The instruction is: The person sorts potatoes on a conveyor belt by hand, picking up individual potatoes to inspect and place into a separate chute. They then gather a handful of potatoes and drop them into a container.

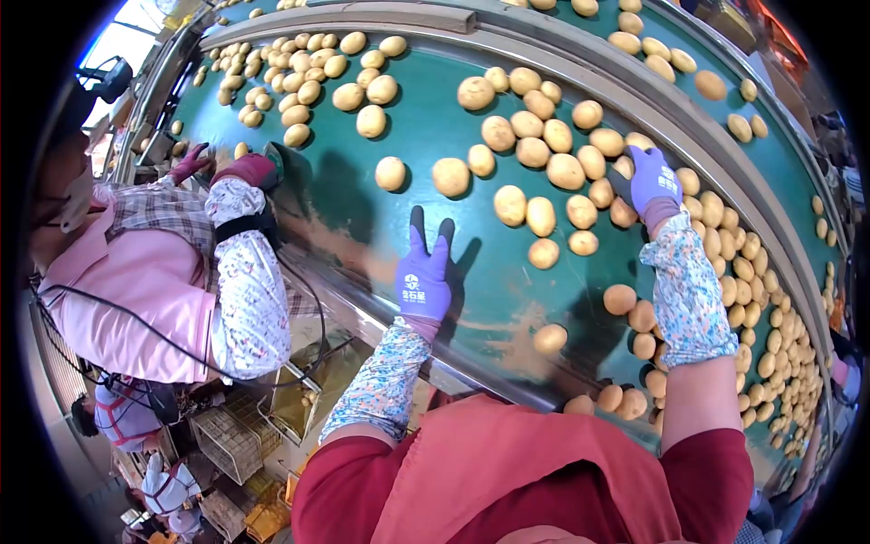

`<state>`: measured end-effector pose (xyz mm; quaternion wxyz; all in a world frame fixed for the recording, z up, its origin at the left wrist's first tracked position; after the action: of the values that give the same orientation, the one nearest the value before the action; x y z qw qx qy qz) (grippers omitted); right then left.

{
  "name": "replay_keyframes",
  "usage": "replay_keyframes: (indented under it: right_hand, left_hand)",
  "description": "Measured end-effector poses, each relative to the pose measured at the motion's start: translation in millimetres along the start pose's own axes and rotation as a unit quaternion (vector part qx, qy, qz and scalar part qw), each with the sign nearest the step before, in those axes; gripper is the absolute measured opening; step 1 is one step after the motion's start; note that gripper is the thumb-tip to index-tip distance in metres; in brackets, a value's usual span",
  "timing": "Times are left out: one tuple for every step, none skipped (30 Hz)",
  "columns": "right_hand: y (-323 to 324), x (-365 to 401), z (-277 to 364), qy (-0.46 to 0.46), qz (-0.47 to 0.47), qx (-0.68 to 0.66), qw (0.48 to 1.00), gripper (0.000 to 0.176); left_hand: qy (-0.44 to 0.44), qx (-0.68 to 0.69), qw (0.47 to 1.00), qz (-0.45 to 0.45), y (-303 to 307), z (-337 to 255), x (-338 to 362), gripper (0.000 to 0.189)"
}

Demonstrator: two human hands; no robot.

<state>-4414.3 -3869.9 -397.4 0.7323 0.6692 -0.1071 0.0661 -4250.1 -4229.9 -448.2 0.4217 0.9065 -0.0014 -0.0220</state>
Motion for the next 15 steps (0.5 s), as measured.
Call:
replay_keyframes:
  right_hand:
    - [-1.6,-4.7,0.1,0.009,-0.024,-0.015,1.0,0.053]
    - [-4.5,-7.0,-2.7,0.002,0.038,-0.028,0.999,0.057]
    - [5.0,3.1,1.0,-0.005,0.1,-0.04,0.994,0.06]
    - [0.2,9.5,-3.9,-0.018,0.157,-0.099,0.982,0.062]
    - [-16.4,7.3,-9.6,0.031,0.131,-0.049,0.99,0.068]
    - [-11.9,14.7,-2.5,0.049,0.14,-0.06,0.987,0.067]
    - [-8.4,29.1,10.9,0.068,0.154,-0.072,0.983,0.065]
    - [-6.8,46.8,26.0,0.087,0.17,-0.087,0.978,0.064]
    - [-7.7,62.8,39.6,0.105,0.187,-0.103,0.971,0.063]
    - [-9.7,71.6,48.4,0.105,0.223,-0.114,0.962,0.061]
    - [-23.1,73.4,47.3,0.177,0.237,-0.157,0.942,0.061]
    - [-14.8,74.7,60.2,0.192,0.244,-0.197,0.93,0.062]
    - [-6.9,76.1,72.5,0.206,0.252,-0.237,0.915,0.064]
    - [-3.0,66.4,77.7,0.226,0.215,-0.278,0.908,0.07]
    - [-4.6,49.5,75.1,0.244,0.164,-0.324,0.899,0.07]
  left_hand:
    - [-0.011,-0.019,1.0,0.0,2.5,5.9,-0.2,0.054]
    - [-0.035,-0.051,0.998,-0.003,3.9,14.7,0.6,0.053]
    - [-0.111,-0.137,0.984,-0.034,2.3,21.6,5.6,0.051]
    - [-0.109,-0.117,0.986,-0.051,11.5,20.0,3.9,0.055]
    - [-0.107,-0.093,0.987,-0.071,19.9,17.5,-0.2,0.06]
    - [-0.104,-0.068,0.988,-0.093,25.5,17.1,-4.1,0.067]
    - [-0.089,-0.075,0.989,-0.089,27.6,22.4,-6.9,0.067]
    - [-0.074,-0.084,0.99,-0.083,30.1,29.5,-8.5,0.067]
    - [-0.059,-0.094,0.991,-0.076,33.9,37.3,-8.5,0.067]
    - [-0.072,-0.101,0.989,-0.085,38.9,40.7,-10.9,0.066]
    - [-0.071,-0.099,0.99,-0.077,41.3,45.4,-12.4,0.066]
    - [-0.074,-0.096,0.99,-0.072,44.6,49.7,-17.2,0.066]
    - [-0.077,-0.094,0.991,-0.065,47.4,52.8,-19.4,0.066]
    - [-0.051,-0.106,0.992,-0.046,50.6,57.2,-21.7,0.066]
    - [-0.052,-0.091,0.993,-0.047,55.8,59.4,-27.4,0.067]
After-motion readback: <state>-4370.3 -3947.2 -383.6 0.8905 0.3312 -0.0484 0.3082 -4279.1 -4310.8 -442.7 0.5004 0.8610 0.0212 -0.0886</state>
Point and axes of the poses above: each hand's wrist, its own x-axis away from the middle knuckle, its own y-axis out of the back of the hand, z = x × y, the point moved 4 cm from there along -x, towards the middle knuckle, and after that the axes turned 10 degrees about z, right-handed, at the moved point
